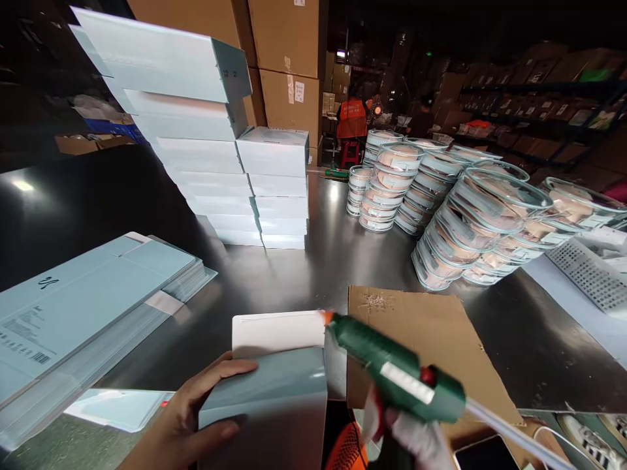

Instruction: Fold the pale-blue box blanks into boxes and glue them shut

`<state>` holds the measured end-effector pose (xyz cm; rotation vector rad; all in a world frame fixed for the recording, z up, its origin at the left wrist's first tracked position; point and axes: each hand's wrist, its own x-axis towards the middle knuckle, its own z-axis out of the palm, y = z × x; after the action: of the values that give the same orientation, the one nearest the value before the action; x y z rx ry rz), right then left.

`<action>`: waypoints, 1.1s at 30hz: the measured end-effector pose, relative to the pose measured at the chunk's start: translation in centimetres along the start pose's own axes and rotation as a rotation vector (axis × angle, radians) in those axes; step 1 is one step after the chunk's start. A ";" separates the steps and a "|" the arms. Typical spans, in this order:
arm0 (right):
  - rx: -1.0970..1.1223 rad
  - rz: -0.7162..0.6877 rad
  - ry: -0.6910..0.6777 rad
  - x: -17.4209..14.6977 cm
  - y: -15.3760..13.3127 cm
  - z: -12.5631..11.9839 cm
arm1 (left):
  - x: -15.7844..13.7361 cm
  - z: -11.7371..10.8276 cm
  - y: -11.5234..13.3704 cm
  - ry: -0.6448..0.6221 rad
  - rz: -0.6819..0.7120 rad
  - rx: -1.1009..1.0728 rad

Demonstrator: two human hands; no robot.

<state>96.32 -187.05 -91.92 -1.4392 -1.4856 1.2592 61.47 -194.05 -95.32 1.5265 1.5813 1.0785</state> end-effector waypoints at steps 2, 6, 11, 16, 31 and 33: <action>0.270 0.067 0.091 0.8 -0.6 -1.3 | -0.2 -0.5 -0.2 -0.063 -0.011 -0.051; 0.376 0.392 0.289 2.3 -0.6 -6.1 | -0.1 -0.7 -0.5 -0.139 0.032 -0.023; -0.398 0.211 0.411 0.7 -0.7 -6.8 | 0.1 -0.4 -1.5 -0.199 0.040 -0.008; -0.128 -0.286 -0.259 -0.2 -1.8 3.6 | -0.1 0.9 -1.6 -0.162 0.044 -0.176; -0.263 -0.906 -0.456 2.2 -3.9 6.1 | 1.7 0.7 1.0 -0.140 0.300 -0.504; -0.114 -0.695 -0.466 2.2 -3.6 5.6 | 2.1 -0.2 1.2 -0.039 0.287 -0.477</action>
<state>89.67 -185.50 -90.40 -0.5850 -2.1444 1.0991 61.60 -192.05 -94.00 1.4493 0.9957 1.4508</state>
